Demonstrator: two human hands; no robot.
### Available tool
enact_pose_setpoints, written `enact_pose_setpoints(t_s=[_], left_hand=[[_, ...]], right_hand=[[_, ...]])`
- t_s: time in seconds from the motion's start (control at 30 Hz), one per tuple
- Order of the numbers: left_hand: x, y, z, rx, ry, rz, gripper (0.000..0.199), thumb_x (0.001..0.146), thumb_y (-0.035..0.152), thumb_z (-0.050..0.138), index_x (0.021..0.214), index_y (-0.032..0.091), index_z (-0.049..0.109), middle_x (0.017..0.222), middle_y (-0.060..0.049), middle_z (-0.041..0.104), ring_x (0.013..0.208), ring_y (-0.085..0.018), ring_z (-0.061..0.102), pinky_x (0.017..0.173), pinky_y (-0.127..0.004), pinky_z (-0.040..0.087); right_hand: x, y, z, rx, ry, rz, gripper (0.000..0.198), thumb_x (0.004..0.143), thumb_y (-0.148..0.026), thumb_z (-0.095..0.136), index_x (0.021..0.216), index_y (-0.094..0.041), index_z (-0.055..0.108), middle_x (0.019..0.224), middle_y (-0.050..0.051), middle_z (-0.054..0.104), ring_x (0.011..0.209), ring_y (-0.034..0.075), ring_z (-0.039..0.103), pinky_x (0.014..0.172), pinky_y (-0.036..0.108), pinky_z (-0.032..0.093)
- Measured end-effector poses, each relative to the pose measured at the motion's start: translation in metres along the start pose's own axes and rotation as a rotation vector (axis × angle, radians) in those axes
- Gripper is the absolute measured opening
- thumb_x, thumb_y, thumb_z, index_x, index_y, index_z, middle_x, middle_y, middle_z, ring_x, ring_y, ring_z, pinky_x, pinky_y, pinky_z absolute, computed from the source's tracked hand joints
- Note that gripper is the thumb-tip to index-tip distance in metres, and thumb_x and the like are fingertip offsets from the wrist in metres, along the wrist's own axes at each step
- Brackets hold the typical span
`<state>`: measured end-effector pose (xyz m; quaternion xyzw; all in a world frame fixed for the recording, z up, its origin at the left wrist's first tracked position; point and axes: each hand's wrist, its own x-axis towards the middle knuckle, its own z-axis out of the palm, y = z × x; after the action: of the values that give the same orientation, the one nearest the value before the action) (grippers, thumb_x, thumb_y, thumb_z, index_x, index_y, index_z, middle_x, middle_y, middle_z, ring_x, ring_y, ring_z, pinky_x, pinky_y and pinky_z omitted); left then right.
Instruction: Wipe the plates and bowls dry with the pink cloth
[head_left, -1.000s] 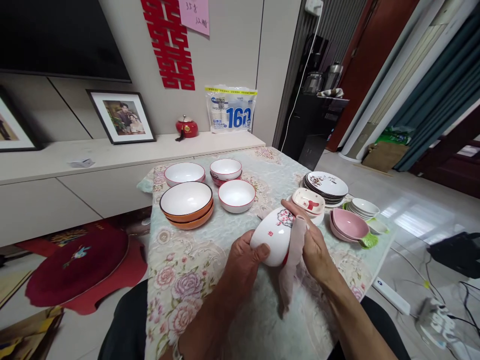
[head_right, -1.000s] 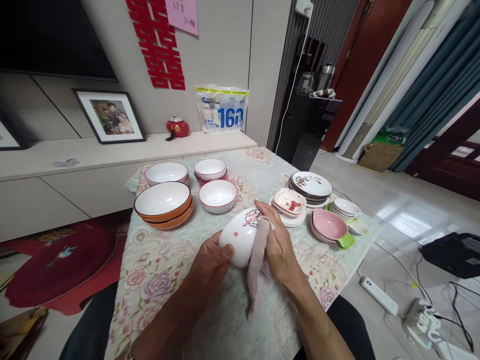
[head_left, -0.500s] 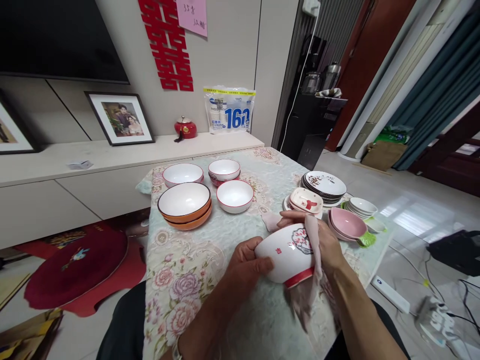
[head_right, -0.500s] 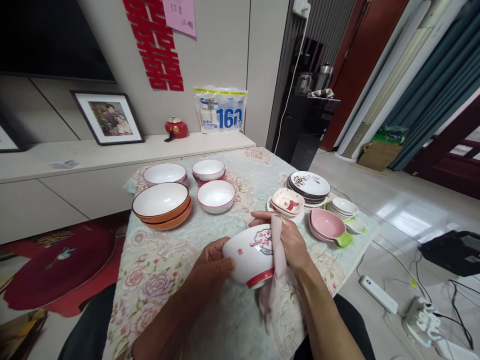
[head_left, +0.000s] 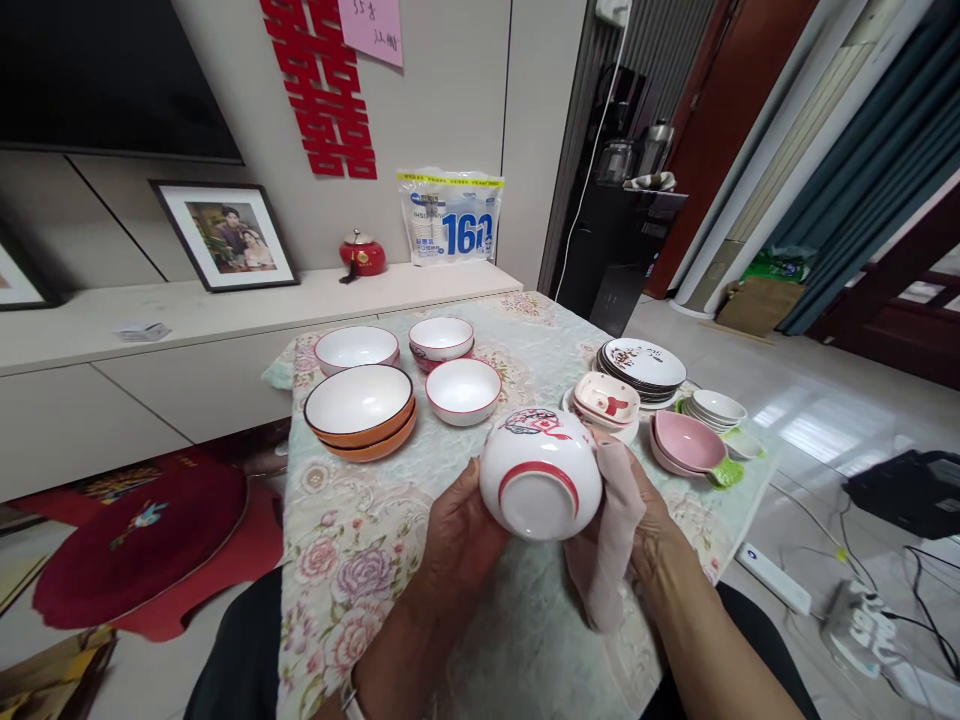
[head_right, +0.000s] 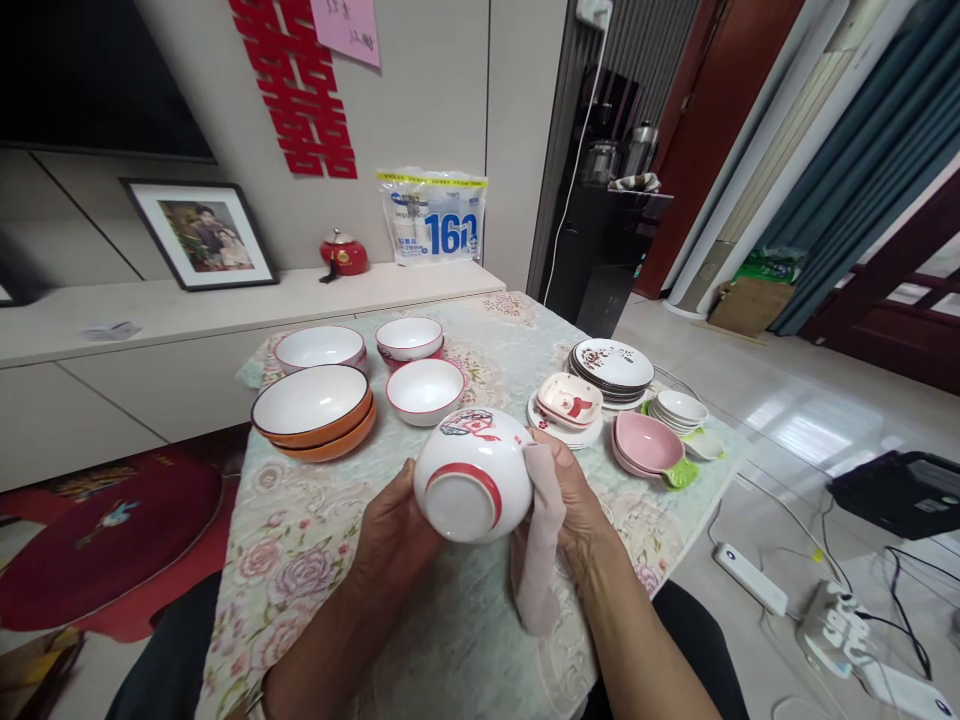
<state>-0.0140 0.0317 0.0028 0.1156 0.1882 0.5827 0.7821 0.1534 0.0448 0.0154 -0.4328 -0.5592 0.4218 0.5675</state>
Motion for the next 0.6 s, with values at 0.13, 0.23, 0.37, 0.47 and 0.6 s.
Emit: enact_pose_setpoints(t_s=[0.13,0.23,0.37,0.47,0.6], left_hand=[[0.006,-0.001,0.000,0.026,-0.014,-0.006,0.043,0.093,0.036,0.054,0.129,0.014,0.062,0.130,-0.011,0.067,0.132,-0.030,0.051,0.112,-0.045,0.039],[0.006,-0.002,-0.002,0.138,-0.026,0.027,0.040,0.093,0.032,0.056,0.130,0.017,0.061,0.141,-0.010,0.059,0.131,-0.027,0.052,0.108,-0.042,0.043],[0.002,0.000,-0.002,0.301,-0.021,-0.027,0.045,0.089,0.040,0.062,0.129,0.018,0.059,0.145,-0.014,0.053,0.107,-0.026,0.064,0.092,-0.043,0.053],[0.000,0.000,-0.001,0.305,-0.066,-0.080,0.054,0.086,0.047,0.064,0.131,0.018,0.056,0.135,-0.015,0.060,0.099,-0.026,0.066,0.084,-0.042,0.054],[-0.002,-0.001,0.002,0.292,-0.063,-0.095,0.050,0.082,0.053,0.067,0.116,0.017,0.062,0.108,-0.010,0.070,0.099,-0.028,0.066,0.086,-0.041,0.052]], right_hand=[[-0.002,-0.015,0.001,0.282,-0.059,0.250,0.039,0.078,-0.053,0.072,0.097,-0.018,0.070,0.080,0.006,0.075,0.071,0.024,0.070,0.065,0.036,0.058],[-0.003,-0.025,-0.001,0.175,-0.035,0.226,0.033,0.078,-0.048,0.075,0.093,-0.020,0.068,0.080,0.002,0.072,0.063,0.017,0.063,0.057,0.028,0.051],[-0.004,-0.030,-0.002,-0.302,-0.068,-0.034,0.028,0.088,-0.047,0.064,0.081,-0.020,0.063,0.074,-0.001,0.064,0.064,0.015,0.054,0.058,0.026,0.042],[-0.007,-0.028,0.004,-0.663,-0.177,-0.206,0.033,0.094,-0.046,0.055,0.073,-0.021,0.055,0.067,-0.001,0.058,0.060,0.014,0.049,0.057,0.026,0.036],[-0.014,-0.031,0.018,-1.007,-0.435,-0.205,0.028,0.098,-0.039,0.048,0.079,-0.020,0.054,0.071,0.002,0.061,0.062,0.015,0.051,0.058,0.028,0.033]])
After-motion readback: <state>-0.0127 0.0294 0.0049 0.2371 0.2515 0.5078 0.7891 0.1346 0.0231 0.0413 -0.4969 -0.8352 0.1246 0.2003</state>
